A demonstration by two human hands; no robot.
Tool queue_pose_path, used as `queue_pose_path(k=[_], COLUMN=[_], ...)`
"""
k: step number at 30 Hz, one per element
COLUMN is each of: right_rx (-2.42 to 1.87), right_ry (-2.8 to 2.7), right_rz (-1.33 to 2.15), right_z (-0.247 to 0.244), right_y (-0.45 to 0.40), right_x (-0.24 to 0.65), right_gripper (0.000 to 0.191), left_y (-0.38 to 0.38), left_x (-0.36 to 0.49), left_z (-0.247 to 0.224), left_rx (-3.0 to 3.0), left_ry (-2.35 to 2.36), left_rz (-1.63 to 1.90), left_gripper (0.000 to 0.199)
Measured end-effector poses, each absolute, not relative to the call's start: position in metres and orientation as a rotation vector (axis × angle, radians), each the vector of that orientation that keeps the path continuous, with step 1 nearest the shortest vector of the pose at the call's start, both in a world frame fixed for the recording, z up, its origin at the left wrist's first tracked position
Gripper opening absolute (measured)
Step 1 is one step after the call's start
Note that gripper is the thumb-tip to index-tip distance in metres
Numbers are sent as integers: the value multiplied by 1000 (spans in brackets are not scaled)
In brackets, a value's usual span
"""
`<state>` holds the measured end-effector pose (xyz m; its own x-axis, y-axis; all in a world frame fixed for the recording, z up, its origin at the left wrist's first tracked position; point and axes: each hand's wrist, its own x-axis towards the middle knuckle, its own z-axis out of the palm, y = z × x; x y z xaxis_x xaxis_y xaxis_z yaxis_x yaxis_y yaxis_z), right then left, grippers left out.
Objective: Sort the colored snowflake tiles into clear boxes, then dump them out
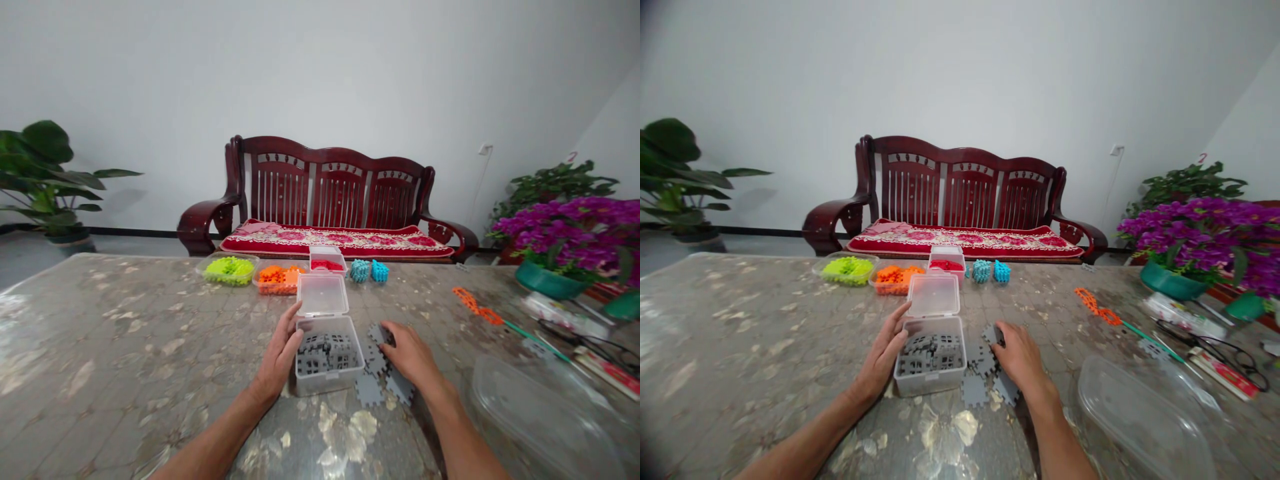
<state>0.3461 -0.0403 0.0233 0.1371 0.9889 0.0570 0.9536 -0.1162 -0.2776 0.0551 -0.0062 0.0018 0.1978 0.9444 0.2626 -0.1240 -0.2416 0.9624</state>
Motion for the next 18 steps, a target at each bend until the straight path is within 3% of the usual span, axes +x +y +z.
queue_pose_path(k=[13,18], right_rx=[-2262,-2223], right_ry=[-1828,-1727], right_rz=[45,145], right_z=[19,17], right_y=[-40,-37], right_x=[351,359], right_gripper=[53,67], left_y=[-7,-8], left_x=[54,55], left_z=[5,5], left_rx=[1354,1359], left_ry=[845,884], left_rz=[1298,1301], left_gripper=[61,60])
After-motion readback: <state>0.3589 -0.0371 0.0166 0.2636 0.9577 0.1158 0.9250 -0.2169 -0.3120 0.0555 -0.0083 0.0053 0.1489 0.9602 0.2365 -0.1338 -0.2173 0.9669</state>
